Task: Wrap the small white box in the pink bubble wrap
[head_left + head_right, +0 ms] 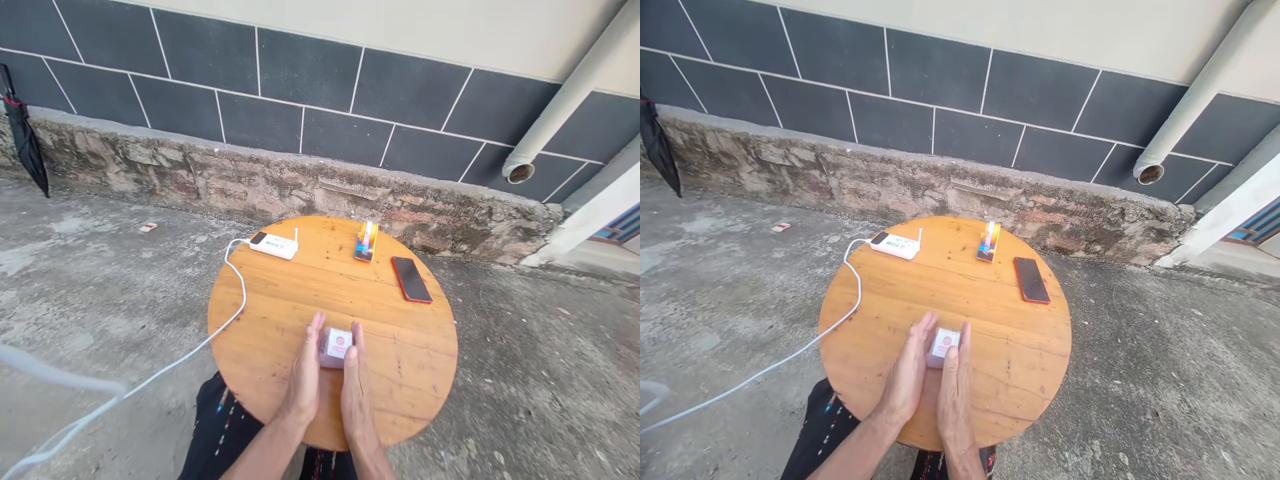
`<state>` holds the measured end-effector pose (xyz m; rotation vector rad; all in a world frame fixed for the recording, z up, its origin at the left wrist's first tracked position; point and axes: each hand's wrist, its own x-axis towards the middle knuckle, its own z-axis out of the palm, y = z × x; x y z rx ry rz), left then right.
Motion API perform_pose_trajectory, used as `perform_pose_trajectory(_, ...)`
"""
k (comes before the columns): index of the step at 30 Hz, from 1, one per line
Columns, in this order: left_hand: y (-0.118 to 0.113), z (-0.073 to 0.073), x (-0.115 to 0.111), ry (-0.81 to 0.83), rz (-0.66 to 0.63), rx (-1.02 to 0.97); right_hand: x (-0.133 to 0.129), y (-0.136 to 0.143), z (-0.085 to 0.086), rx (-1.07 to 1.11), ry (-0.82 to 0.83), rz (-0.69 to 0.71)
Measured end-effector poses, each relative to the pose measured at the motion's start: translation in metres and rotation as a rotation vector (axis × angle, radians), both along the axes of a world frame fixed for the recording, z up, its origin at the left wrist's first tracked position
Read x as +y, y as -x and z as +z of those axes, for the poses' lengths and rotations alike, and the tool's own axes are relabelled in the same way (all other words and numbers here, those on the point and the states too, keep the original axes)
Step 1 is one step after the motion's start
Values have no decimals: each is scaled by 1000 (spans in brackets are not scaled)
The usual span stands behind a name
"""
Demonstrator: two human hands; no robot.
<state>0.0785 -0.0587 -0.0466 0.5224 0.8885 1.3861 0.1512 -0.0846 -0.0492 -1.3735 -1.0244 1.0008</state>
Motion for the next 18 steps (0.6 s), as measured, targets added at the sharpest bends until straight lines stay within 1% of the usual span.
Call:
perform_pose_trajectory(3,-3,2,1,15,-35,50,1,5,2,22,10,54)
perform_pose_trajectory(8,-5,-1,-3,-26,-80,128,0,5,2,21,39,100)
perform_pose_trajectory(12,2,-2,0,-48,-109,98,1,-4,-2,28,6,127)
perform_pose_trajectory(14,8,-1,0,-53,-87,79,1,-8,-5,50,-22,105)
perform_pose_trajectory(18,19,2,-5,-81,-9,50,5,-11,-10,145,-64,-2)
